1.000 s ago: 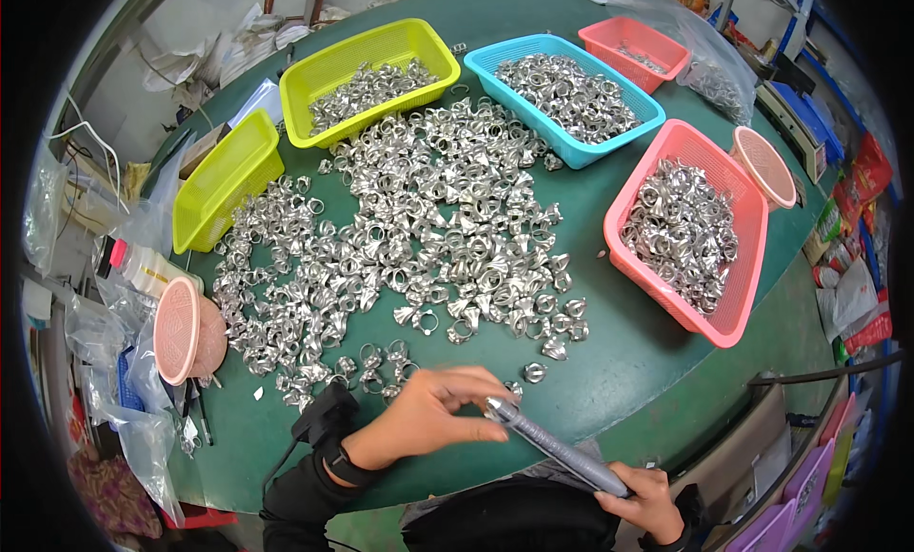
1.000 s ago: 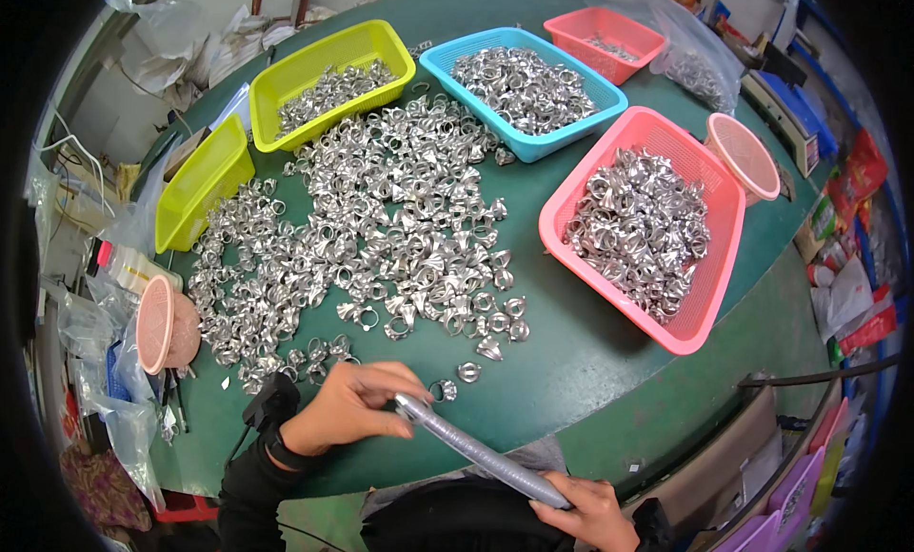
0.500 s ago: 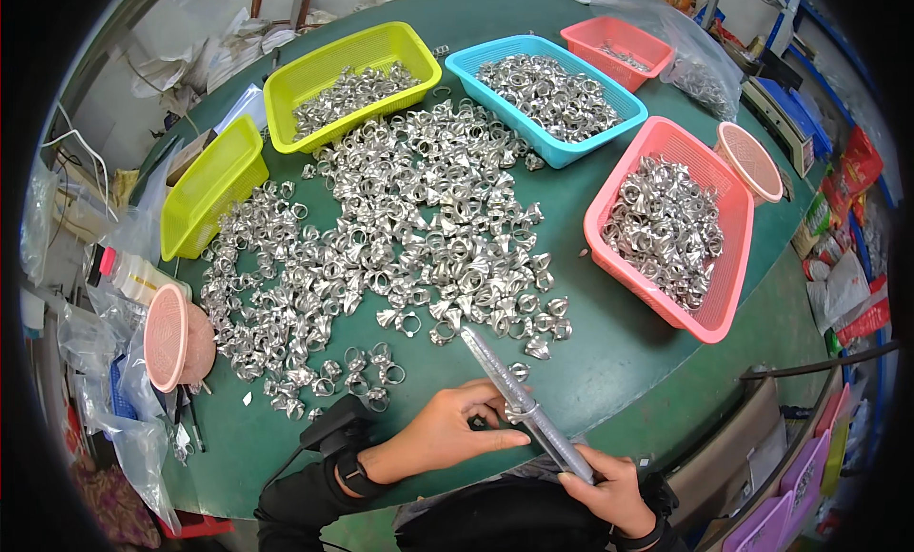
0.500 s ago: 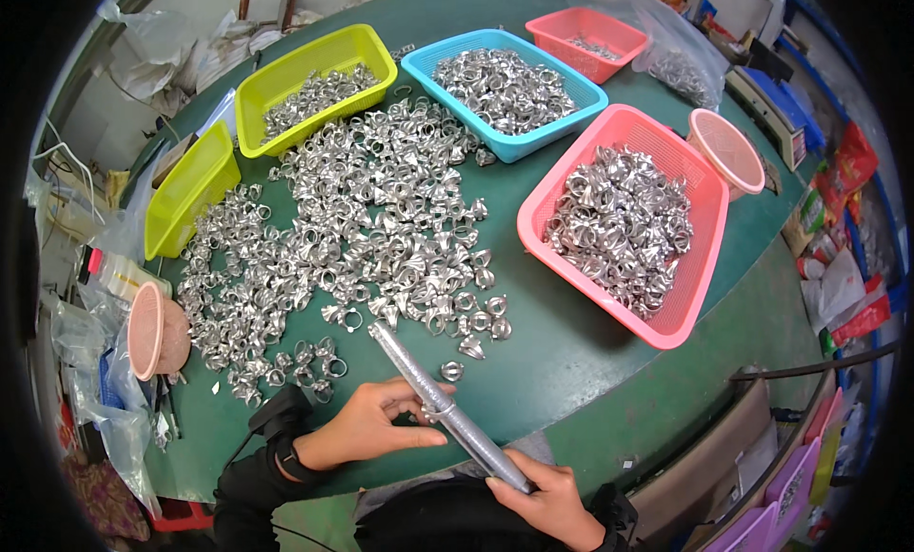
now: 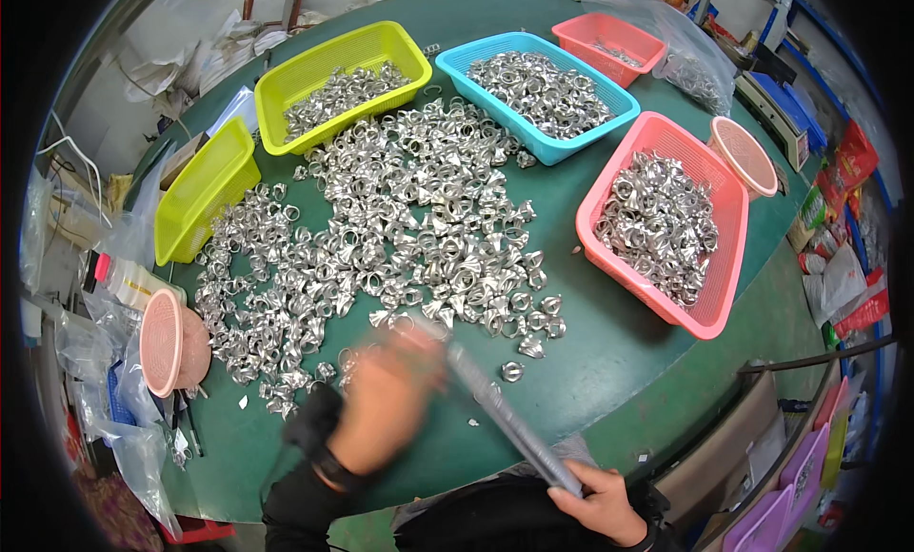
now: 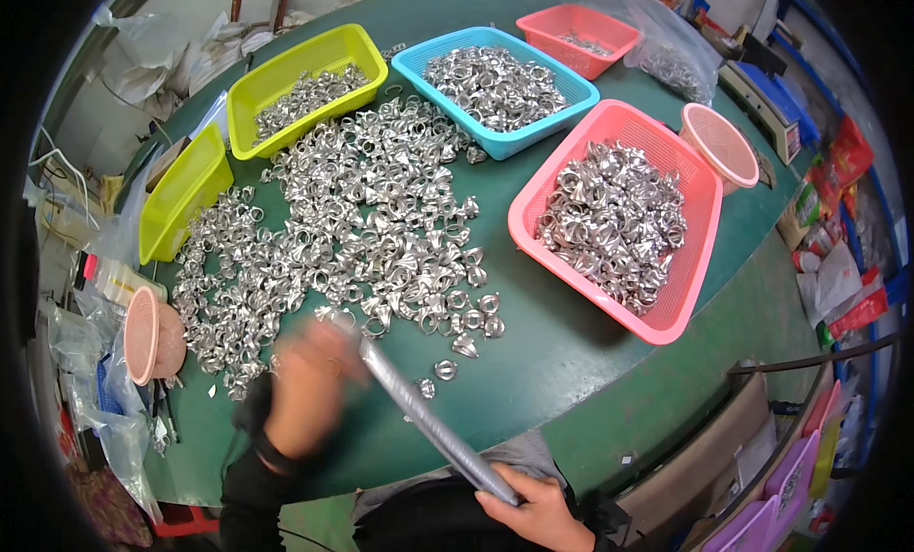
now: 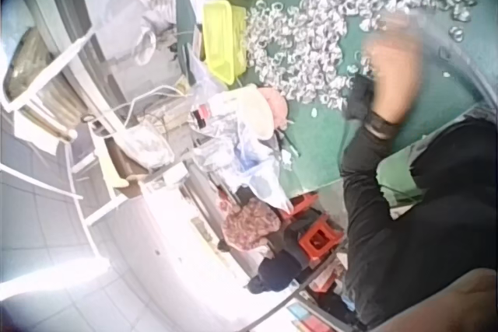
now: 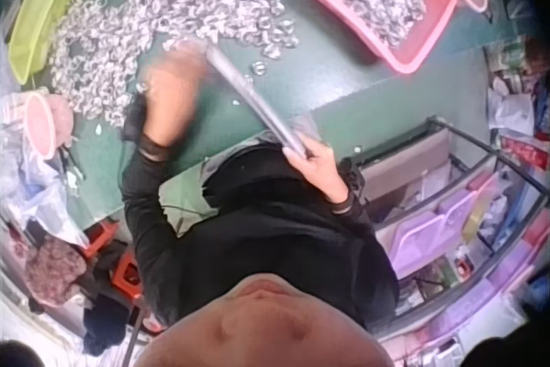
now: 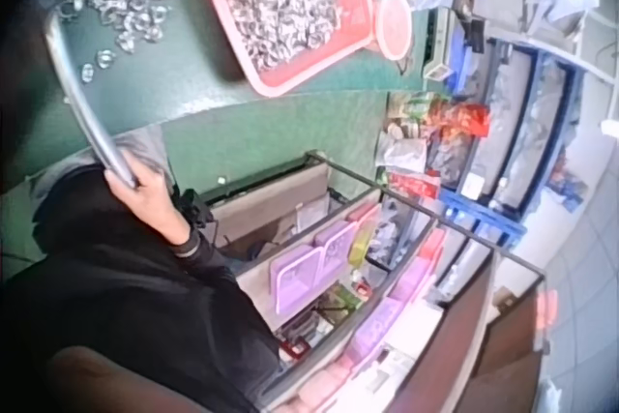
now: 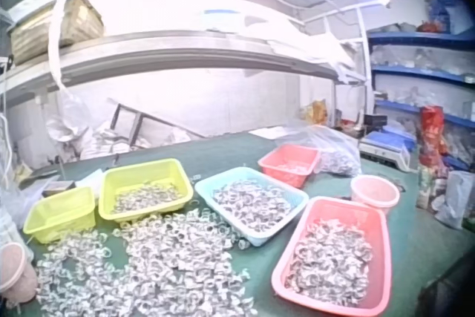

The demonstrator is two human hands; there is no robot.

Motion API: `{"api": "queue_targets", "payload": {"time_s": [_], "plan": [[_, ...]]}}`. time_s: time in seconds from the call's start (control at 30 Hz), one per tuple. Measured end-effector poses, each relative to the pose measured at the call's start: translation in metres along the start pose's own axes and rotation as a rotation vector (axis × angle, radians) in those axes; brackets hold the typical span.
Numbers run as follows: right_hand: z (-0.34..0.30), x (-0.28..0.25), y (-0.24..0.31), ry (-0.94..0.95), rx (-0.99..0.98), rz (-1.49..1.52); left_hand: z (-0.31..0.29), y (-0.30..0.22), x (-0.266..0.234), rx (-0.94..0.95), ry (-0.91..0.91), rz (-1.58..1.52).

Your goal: Slide metal rings onto a measuring rod to check size or quantity.

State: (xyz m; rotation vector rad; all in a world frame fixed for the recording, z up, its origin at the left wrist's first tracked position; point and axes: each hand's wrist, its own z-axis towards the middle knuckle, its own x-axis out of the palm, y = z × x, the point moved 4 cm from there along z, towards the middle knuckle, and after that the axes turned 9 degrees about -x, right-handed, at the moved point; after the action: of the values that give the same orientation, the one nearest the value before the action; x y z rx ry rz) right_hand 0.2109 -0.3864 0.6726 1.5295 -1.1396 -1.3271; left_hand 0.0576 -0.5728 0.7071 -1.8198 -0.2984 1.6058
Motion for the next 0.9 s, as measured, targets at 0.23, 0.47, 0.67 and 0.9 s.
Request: {"api": "queue_targets", "payload": {"time_s": [0.23,0.47,0.67,0.9], "plan": [[-0.049,-0.021,-0.031,-0.017,0.182,0.017,0.025,-0.008,-0.039,-0.322,0.195,-0.538],[-0.028,-0.027,-0.02,-0.045,0.127,0.076,0.097,-0.109,-0.007,0.281,0.127,-0.598],[-0.04,-0.042,-0.043,-0.267,0.089,0.166,0.05,-0.067,0.001,0.389,0.106,-0.07],[-0.022,-0.045,-0.041,-0.27,0.184,0.233,-0.001,-0.022,0.032,0.344,0.149,-0.005]]}}
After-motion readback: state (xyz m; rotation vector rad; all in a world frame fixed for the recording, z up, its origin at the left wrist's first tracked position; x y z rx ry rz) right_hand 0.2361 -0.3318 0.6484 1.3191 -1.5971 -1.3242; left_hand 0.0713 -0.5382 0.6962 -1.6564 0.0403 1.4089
